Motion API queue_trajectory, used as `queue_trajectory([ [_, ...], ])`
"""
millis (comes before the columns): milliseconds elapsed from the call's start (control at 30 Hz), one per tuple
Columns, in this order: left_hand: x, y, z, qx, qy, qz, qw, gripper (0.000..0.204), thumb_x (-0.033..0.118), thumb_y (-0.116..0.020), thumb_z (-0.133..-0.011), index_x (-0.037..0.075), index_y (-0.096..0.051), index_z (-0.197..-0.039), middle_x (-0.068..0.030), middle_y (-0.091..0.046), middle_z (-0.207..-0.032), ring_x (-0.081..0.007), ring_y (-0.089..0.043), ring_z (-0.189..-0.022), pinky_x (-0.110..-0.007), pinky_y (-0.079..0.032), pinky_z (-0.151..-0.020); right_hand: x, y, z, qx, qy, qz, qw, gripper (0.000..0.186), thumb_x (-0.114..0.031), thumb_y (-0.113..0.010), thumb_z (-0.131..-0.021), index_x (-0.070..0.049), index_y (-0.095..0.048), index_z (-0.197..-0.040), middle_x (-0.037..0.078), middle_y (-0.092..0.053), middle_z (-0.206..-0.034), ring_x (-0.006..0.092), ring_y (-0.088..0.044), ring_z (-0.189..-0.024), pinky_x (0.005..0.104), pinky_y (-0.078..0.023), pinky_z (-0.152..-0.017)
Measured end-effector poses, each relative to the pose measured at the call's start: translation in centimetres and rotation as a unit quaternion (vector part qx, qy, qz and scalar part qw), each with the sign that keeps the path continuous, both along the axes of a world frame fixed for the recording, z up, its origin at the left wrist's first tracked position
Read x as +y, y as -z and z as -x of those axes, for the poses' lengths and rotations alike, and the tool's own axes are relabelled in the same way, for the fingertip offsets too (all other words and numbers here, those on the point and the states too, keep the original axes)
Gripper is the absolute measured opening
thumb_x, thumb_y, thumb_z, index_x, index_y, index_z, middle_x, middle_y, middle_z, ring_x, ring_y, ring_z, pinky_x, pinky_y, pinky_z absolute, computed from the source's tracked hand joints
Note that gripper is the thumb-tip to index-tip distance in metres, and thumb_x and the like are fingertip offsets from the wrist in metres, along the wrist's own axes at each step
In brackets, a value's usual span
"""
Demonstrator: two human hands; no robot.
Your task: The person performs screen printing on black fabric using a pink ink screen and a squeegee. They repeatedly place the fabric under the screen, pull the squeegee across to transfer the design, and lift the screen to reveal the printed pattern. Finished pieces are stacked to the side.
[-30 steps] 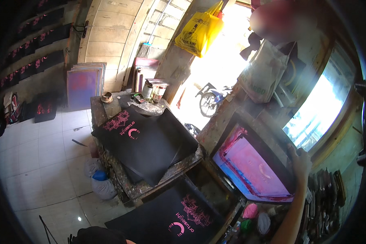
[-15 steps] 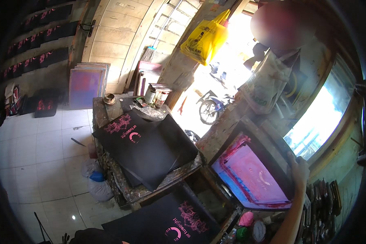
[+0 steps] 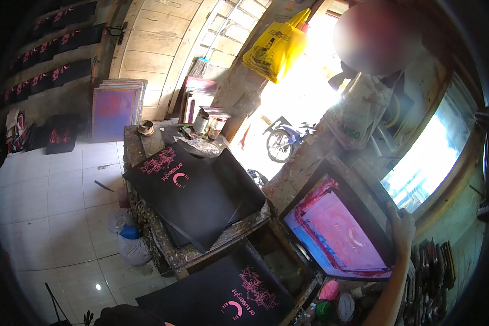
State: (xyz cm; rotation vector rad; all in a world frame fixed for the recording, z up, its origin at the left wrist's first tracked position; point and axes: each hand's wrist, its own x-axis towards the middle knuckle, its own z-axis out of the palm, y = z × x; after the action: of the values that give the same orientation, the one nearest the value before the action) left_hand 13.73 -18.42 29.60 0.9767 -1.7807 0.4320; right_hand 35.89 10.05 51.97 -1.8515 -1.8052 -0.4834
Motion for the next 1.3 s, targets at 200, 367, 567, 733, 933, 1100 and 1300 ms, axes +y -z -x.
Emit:
queue_trajectory([
  [200, -0.5, 0.4, 0.7, 0.021, -0.026, -0.023, 0.999, 0.051, 0.049, -0.063, -0.104, 0.002, -0.079, -0.115, -0.0192, -0.068, -0.122, -0.0353, -0.065, -0.102, -0.046, -0.052, -0.09, 0.0, -0.1, 0.2, 0.009, 0.02, -0.005, 1.0, 0.085, -0.076, -0.062, -0.088, 0.005, -0.076, -0.114, 0.032, -0.073, -0.108, 0.0477, -0.07, -0.108, 0.0542, -0.051, -0.096],
  [367, -0.7, 0.4, 0.4, -0.006, -0.031, -0.02, 0.999, 0.052, 0.05, -0.063, -0.104, 0.002, -0.079, -0.113, -0.0195, -0.067, -0.124, -0.0358, -0.065, -0.103, -0.046, -0.051, -0.09, -0.1, 0.2, 0.1, 0.006, 0.01, -0.008, 1.0, 0.087, -0.077, -0.061, -0.088, 0.004, -0.076, -0.115, 0.032, -0.073, -0.109, 0.0479, -0.07, -0.109, 0.0543, -0.051, -0.096],
  [567, -1.1, 1.5, -0.6, -0.033, -0.043, -0.023, 0.998, 0.051, 0.05, -0.063, -0.104, 0.002, -0.079, -0.111, -0.0198, -0.066, -0.122, -0.0372, -0.065, -0.103, -0.048, -0.051, -0.09, -0.1, 0.6, 0.0, -0.007, 0.012, -0.04, 0.999, 0.086, -0.076, -0.062, -0.089, 0.005, -0.075, -0.115, 0.032, -0.073, -0.108, 0.0482, -0.07, -0.109, 0.0548, -0.051, -0.096],
  [733, -0.6, -1.3, 1.2, 0.021, -0.026, -0.046, 0.998, 0.047, 0.048, -0.067, -0.102, 0.003, -0.079, -0.114, -0.0193, -0.065, -0.123, -0.037, -0.064, -0.108, -0.048, -0.05, -0.092, -1.9, 0.7, 1.0, -0.016, 0.016, -0.026, 0.999, 0.082, -0.073, -0.063, -0.089, 0.004, -0.074, -0.114, 0.031, -0.073, -0.107, 0.0471, -0.07, -0.107, 0.054, -0.051, -0.098],
  [933, 1.4, -1.5, 4.8, 0.448, -0.703, 0.201, 0.514, 0.034, 0.001, -0.073, -0.091, -0.001, -0.069, -0.125, -0.0161, -0.071, -0.119, -0.0274, -0.069, -0.112, -0.037, -0.056, -0.098, -7.1, 7.0, 1.9, -0.058, -0.025, -0.148, 0.987, 0.076, -0.074, -0.065, -0.089, -0.005, -0.075, -0.118, 0.021, -0.077, -0.102, 0.0376, -0.073, -0.097, 0.0526, -0.048, -0.093],
  [1100, 4.4, 7.1, 3.9, 0.437, -0.578, 0.56, 0.402, 0.063, 0.03, -0.056, -0.11, 0.007, -0.025, -0.161, -0.0217, -0.057, -0.143, -0.0348, -0.065, -0.124, -0.051, -0.054, -0.107, -17.6, 18.6, 4.3, -0.087, -0.094, -0.157, 0.979, 0.046, -0.059, -0.071, -0.091, -0.013, -0.069, -0.092, 0.008, -0.064, -0.082, 0.0264, -0.064, -0.087, 0.0491, -0.035, -0.093],
  [1300, 0.3, 17.8, 5.5, 0.578, -0.429, 0.635, 0.28, 0.027, 0.01, -0.06, -0.106, -0.008, -0.057, -0.127, -0.018, -0.068, -0.123, -0.0301, -0.069, -0.113, -0.051, -0.055, -0.104, -21.5, 31.9, 7.4, -0.018, -0.167, 0.25, 0.954, 0.046, -0.049, -0.078, -0.084, -0.009, -0.071, -0.106, 0.017, -0.075, -0.1, 0.0354, -0.072, -0.104, 0.0574, -0.051, -0.091],
])
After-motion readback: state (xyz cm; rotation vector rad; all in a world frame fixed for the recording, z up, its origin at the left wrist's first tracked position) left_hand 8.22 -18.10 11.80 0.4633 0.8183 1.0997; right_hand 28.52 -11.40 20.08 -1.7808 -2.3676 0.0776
